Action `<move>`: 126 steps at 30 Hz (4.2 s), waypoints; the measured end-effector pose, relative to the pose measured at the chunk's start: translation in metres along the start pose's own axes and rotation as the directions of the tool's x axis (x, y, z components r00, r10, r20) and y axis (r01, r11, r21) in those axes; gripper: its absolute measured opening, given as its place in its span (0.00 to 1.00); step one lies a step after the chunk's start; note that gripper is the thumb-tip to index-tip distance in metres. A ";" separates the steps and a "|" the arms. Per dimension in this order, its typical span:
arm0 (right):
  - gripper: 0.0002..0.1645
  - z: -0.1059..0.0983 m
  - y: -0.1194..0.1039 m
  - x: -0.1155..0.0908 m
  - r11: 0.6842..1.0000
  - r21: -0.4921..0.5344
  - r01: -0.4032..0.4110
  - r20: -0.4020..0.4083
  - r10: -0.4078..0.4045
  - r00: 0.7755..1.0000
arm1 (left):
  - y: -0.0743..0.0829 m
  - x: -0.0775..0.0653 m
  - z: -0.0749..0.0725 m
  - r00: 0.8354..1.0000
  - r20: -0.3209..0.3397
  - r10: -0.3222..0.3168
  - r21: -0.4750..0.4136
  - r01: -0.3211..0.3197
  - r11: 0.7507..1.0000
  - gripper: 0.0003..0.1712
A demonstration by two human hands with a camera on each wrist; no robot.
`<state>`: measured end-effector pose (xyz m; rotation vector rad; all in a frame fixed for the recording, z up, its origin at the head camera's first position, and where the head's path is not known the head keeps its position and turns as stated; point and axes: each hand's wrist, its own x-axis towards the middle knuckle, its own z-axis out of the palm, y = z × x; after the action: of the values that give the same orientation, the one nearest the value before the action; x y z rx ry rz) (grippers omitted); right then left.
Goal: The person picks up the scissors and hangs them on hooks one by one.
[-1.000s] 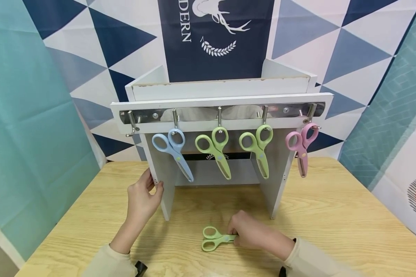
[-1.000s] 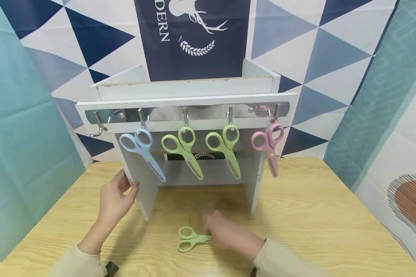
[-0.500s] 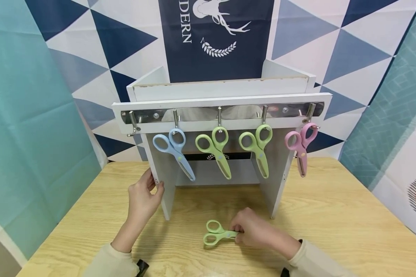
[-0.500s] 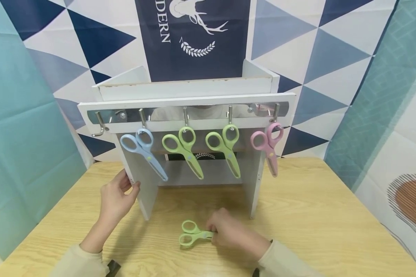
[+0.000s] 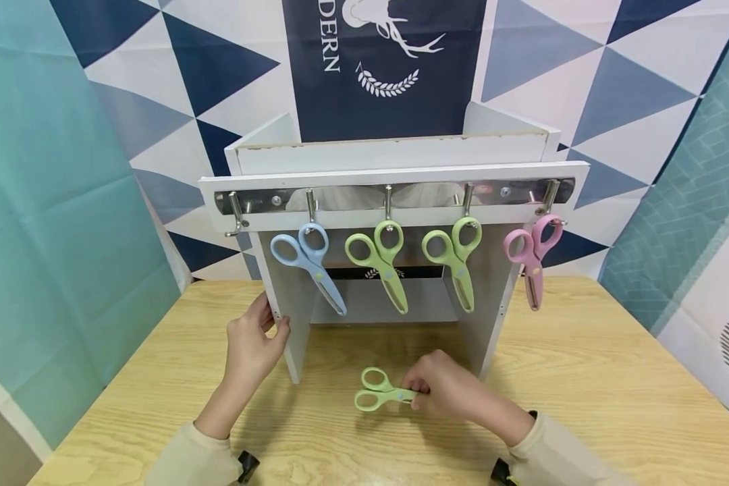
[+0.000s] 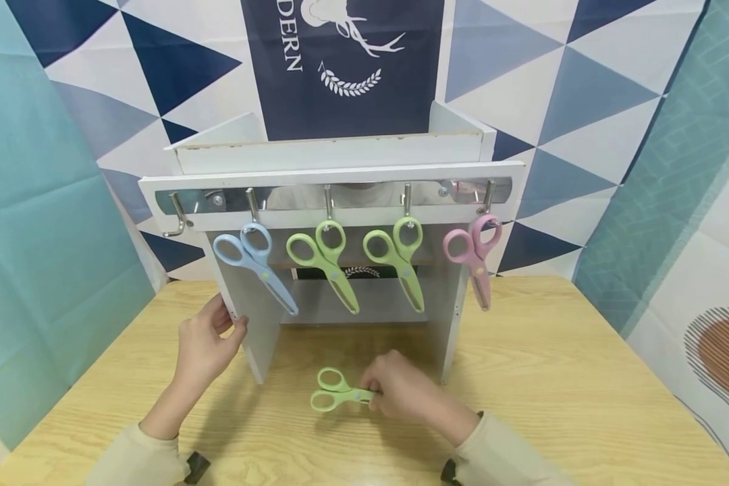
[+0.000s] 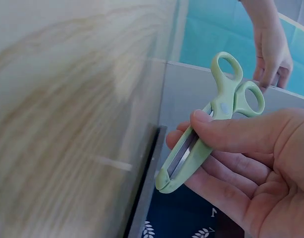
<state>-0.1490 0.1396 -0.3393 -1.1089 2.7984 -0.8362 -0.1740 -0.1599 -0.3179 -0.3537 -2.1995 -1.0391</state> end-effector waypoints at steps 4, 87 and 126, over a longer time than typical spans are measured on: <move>0.10 -0.003 -0.002 0.000 1.000 -0.012 0.016 -0.018 -0.016 1.000 | 0.001 0.001 0.001 1.000 0.012 -0.002 0.004 0.002 1.000 0.25; 0.07 -0.069 -0.110 0.051 0.986 0.044 0.162 -0.259 -0.146 0.955 | 0.003 0.001 0.001 0.999 -0.031 0.030 0.060 -0.028 0.998 0.20; 0.09 -0.047 -0.149 0.113 0.931 0.091 0.354 -0.407 -0.289 0.866 | -0.005 -0.004 -0.001 0.996 -0.073 0.049 0.104 -0.042 0.994 0.16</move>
<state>-0.1495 -0.0005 -0.2065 -1.5637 2.7972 -1.4367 -0.1731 -0.1638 -0.3225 -0.3121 -2.1571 -0.8974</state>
